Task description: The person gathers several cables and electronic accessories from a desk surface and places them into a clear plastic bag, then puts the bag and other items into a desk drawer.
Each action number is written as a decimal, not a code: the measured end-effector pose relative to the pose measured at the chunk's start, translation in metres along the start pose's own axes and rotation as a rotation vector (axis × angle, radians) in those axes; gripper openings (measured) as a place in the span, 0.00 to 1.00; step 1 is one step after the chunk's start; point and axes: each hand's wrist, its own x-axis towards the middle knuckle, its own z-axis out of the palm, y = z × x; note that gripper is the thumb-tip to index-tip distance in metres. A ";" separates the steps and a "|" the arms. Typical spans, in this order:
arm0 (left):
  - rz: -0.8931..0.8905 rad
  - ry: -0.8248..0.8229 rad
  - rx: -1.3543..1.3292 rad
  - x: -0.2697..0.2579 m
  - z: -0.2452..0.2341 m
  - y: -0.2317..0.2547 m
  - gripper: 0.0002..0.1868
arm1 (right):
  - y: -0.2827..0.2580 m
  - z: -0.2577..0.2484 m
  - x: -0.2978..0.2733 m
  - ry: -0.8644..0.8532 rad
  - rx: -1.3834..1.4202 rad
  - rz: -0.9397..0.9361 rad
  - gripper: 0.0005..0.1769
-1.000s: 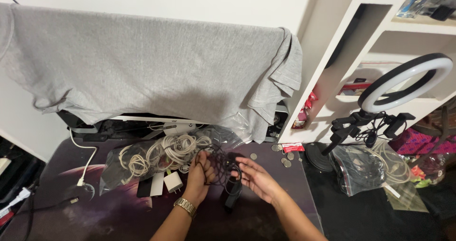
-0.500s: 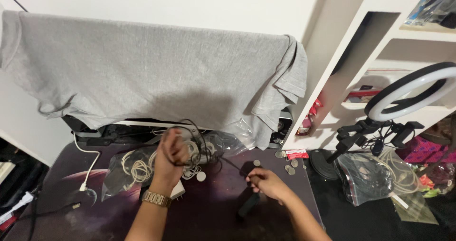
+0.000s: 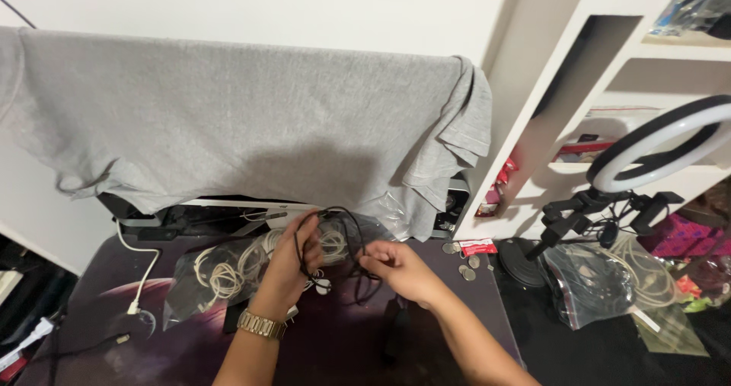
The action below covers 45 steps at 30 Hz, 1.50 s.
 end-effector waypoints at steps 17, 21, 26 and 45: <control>0.270 0.207 0.523 -0.021 0.032 -0.058 0.21 | 0.017 -0.008 -0.009 0.302 0.295 -0.062 0.08; 0.269 0.036 0.394 0.002 0.017 -0.059 0.18 | 0.022 -0.008 -0.013 0.332 0.346 -0.025 0.07; 0.154 0.196 0.542 0.021 -0.006 -0.022 0.18 | 0.021 -0.014 -0.018 0.477 0.250 -0.047 0.08; 0.274 0.074 0.878 -0.030 0.013 0.074 0.22 | 0.029 -0.042 -0.012 0.463 -0.143 -0.044 0.07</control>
